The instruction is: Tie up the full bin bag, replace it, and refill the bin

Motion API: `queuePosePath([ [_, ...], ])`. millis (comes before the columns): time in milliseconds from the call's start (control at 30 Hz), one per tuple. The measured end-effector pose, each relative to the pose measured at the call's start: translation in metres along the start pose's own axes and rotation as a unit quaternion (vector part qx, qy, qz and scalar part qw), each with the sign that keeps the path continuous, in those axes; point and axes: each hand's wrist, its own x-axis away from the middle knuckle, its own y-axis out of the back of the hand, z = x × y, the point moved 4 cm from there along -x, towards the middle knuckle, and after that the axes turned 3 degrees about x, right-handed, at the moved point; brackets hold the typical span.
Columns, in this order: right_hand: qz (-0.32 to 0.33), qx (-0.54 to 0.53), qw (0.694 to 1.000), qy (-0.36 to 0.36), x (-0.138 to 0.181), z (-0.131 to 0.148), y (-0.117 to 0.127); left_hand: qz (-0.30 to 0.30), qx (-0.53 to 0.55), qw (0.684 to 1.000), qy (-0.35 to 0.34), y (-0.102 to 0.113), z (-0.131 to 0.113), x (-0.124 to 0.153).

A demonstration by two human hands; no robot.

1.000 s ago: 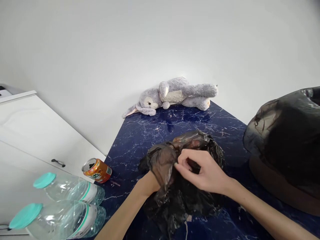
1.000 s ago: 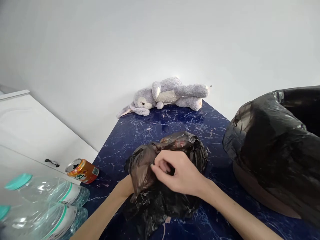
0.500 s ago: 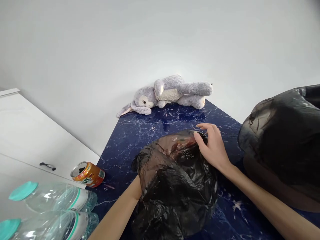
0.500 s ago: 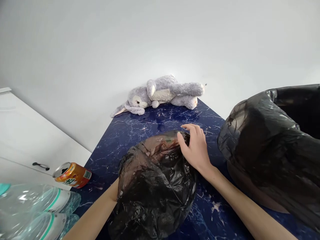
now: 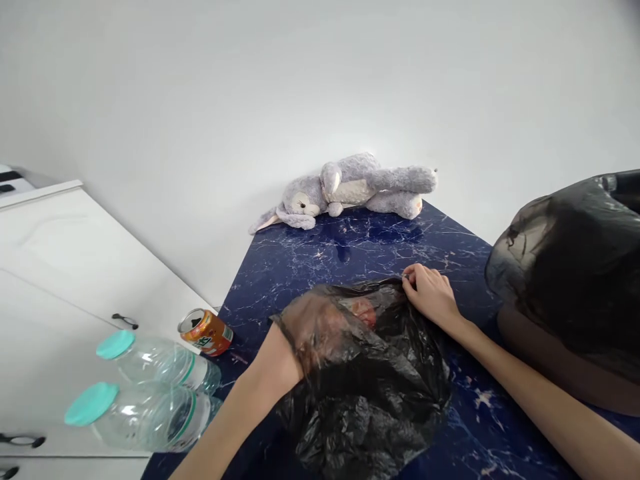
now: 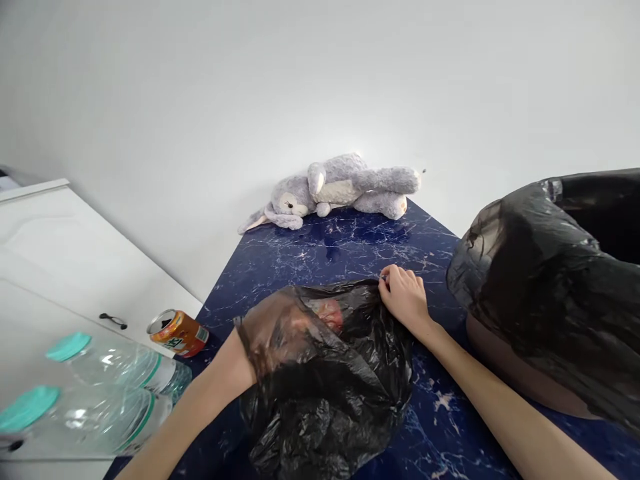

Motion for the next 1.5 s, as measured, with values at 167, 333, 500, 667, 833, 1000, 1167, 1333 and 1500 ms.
queuePosePath([
  [167, -0.011, 0.099, 0.995, -0.032, -0.001, -0.015, 0.007, 0.059, -0.224, 0.971, 0.066, 0.06, -0.01, 0.047],
  [333, -0.017, 0.142, 0.989, -0.043, 0.001, -0.02, 0.011, 0.079, -0.422, 0.899, 0.087, 0.103, -0.012, 0.06],
  [500, -0.022, 0.146, 0.988, -0.035, 0.003, -0.017, 0.013, 0.133, -0.48, 0.862, 0.094, 0.105, -0.012, 0.043],
  [667, -0.026, 0.128, 0.991, -0.029, 0.002, -0.018, 0.013, 0.178, -0.507, 0.835, 0.119, 0.095, -0.005, 0.026],
  [833, -0.043, 0.09, 0.995, -0.029, -0.002, -0.017, 0.015, 0.197, -0.514, 0.825, 0.131, 0.092, 0.007, 0.019],
  [1000, -0.071, 0.051, 0.996, -0.018, -0.005, -0.011, 0.024, 0.199, -0.517, 0.82, 0.14, 0.093, 0.022, 0.018],
  [1167, -0.097, 0.005, 0.995, 0.038, -0.002, 0.005, 0.04, 0.191, -0.51, 0.826, 0.145, 0.092, 0.032, 0.022],
  [1333, -0.091, -0.054, 0.986, 0.128, 0.003, 0.029, 0.053, 0.18, -0.519, 0.822, 0.152, 0.087, 0.031, 0.028],
  [1500, -0.084, -0.091, 0.976, 0.18, 0.008, 0.043, 0.061, 0.18, -0.525, 0.817, 0.154, 0.084, 0.024, 0.034],
])
